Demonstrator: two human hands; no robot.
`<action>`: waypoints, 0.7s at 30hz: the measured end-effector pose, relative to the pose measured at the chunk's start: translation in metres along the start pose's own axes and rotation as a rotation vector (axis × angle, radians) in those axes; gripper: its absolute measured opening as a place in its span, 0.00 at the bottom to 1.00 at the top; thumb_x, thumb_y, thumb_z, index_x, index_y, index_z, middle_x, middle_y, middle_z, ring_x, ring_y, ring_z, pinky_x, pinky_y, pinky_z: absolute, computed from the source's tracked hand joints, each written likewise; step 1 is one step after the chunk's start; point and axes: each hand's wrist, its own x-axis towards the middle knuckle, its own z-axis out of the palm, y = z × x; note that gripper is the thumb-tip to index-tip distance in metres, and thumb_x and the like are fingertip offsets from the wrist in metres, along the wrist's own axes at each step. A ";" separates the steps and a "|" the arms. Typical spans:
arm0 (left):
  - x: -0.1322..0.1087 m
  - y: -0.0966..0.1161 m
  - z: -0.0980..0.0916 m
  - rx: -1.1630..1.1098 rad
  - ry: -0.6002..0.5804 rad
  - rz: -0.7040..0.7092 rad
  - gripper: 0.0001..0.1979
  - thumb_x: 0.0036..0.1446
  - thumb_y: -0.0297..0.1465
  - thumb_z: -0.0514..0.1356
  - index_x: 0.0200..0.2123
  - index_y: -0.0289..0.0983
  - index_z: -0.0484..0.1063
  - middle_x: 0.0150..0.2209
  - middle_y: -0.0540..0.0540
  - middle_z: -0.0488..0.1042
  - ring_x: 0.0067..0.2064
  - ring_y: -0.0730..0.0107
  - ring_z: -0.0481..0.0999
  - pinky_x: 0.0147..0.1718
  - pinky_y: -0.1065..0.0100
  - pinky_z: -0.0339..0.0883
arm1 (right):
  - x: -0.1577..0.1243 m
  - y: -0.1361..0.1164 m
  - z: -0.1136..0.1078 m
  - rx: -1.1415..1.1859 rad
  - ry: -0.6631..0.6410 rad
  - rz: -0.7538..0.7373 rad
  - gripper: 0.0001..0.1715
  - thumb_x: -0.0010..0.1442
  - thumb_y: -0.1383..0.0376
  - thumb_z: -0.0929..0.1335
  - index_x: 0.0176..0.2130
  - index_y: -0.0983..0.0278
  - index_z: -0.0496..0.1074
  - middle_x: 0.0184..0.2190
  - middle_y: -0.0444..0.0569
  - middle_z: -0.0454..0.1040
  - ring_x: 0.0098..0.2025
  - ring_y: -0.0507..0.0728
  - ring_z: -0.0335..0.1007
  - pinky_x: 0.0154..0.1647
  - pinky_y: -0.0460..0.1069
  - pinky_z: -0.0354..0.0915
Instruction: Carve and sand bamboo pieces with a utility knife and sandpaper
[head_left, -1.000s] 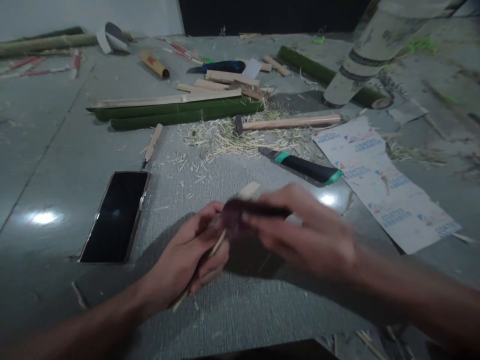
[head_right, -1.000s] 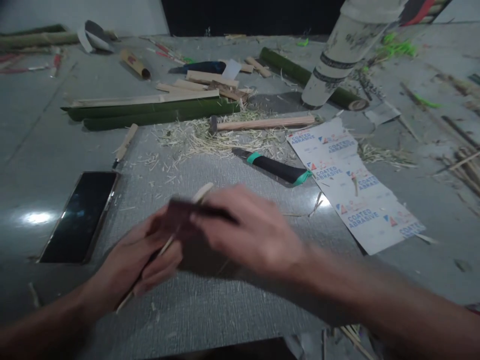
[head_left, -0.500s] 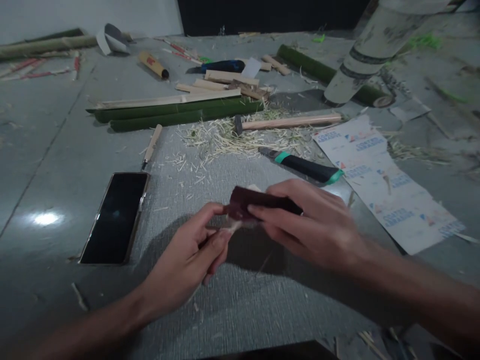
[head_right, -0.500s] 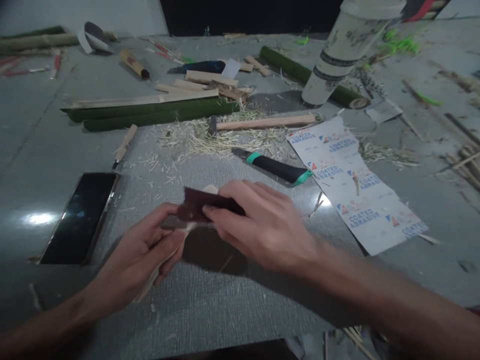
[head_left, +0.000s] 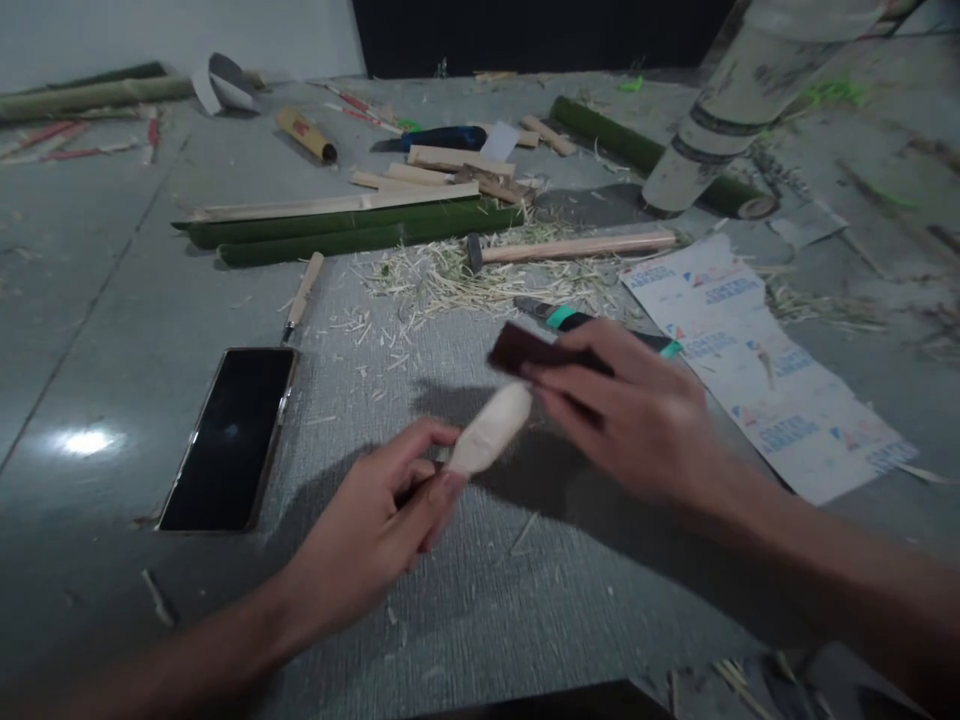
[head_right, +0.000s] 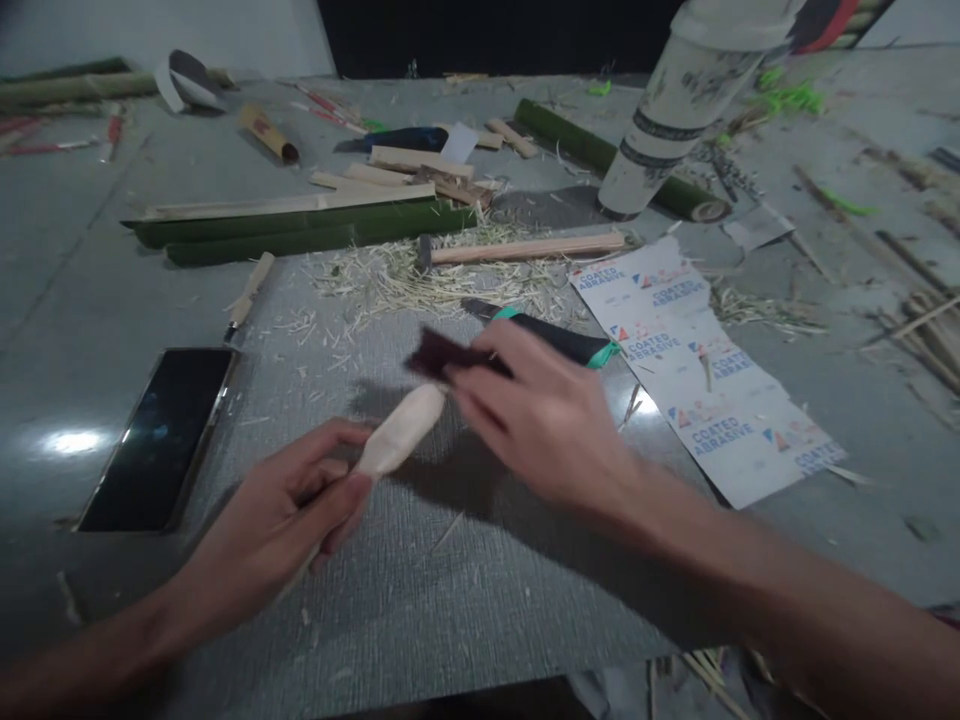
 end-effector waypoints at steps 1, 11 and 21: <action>-0.001 0.000 0.000 0.029 -0.011 0.032 0.14 0.75 0.42 0.55 0.52 0.39 0.70 0.22 0.57 0.64 0.22 0.75 0.62 0.21 0.74 0.57 | 0.002 0.010 -0.001 -0.019 0.024 0.050 0.09 0.72 0.69 0.68 0.43 0.62 0.81 0.44 0.54 0.78 0.41 0.60 0.77 0.34 0.53 0.71; -0.001 -0.006 0.001 0.380 0.159 0.265 0.11 0.72 0.31 0.58 0.53 0.44 0.78 0.33 0.52 0.78 0.31 0.71 0.76 0.33 0.70 0.68 | -0.005 -0.028 -0.018 0.135 0.040 -0.124 0.09 0.72 0.66 0.69 0.50 0.60 0.79 0.45 0.53 0.75 0.43 0.59 0.74 0.36 0.54 0.71; -0.008 -0.013 0.000 0.411 0.285 0.337 0.19 0.69 0.28 0.64 0.61 0.48 0.79 0.47 0.46 0.86 0.36 0.66 0.83 0.35 0.68 0.75 | 0.006 0.007 -0.019 0.002 0.245 0.127 0.08 0.69 0.68 0.71 0.40 0.57 0.81 0.39 0.53 0.76 0.38 0.61 0.75 0.31 0.55 0.68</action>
